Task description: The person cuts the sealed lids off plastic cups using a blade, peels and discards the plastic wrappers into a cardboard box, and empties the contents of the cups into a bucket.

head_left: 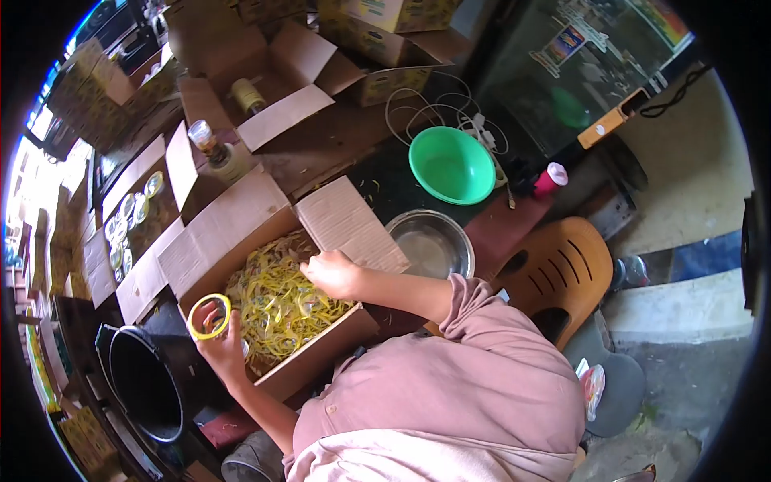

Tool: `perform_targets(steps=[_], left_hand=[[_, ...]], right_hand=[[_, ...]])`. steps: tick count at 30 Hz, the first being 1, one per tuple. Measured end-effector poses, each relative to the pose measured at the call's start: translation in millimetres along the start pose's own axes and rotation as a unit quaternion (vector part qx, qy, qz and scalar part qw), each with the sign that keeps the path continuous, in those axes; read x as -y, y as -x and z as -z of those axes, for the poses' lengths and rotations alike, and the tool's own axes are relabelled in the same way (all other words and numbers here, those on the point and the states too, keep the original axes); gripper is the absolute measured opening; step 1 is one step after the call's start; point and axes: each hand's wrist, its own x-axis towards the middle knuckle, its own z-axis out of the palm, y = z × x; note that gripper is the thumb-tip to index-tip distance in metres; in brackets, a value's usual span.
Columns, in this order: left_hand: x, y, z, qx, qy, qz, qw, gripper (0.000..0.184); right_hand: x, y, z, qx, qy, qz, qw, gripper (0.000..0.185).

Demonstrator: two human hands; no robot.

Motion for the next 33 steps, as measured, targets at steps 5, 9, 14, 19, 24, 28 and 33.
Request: perform_targets(steps=[5, 9, 14, 19, 24, 28, 33], left_hand=[[10.9, -3.3, 1.4, 0.009, 0.009, 0.005, 1.000, 0.038], [7.0, -6.9, -1.4, 0.013, -0.016, 0.003, 1.000, 0.039], [11.6, -10.1, -8.8, 0.013, 0.025, 0.009, 1.000, 0.044], [4.9, -13.5, -14.4, 0.028, 0.039, 0.039, 0.998, 0.045], [3.4, -19.0, -16.9, 0.003, 0.085, 0.011, 0.996, 0.039], [5.1, -18.1, -13.1, -0.030, 0.098, 0.005, 0.995, 0.040], [15.4, -1.4, -2.8, -0.072, 0.088, 0.009, 0.994, 0.044]], right_hand=[[-24.8, 15.7, 30.6, -0.030, -0.281, 0.085, 0.956, 0.033], [-27.5, 17.0, 14.8, -0.089, -0.323, 0.014, 0.942, 0.028], [-25.3, 20.6, 13.3, -0.058, -0.444, 0.028, 0.894, 0.031], [-29.6, 15.0, 8.9, -0.017, -0.590, 0.038, 0.806, 0.029], [-26.3, 15.2, 8.7, -0.102, -0.476, 0.000, 0.874, 0.025], [-26.3, 3.4, -5.6, -0.017, -0.716, 0.069, 0.695, 0.026], [-5.3, 13.7, -8.4, -0.150, -0.328, 0.035, 0.932, 0.024]])
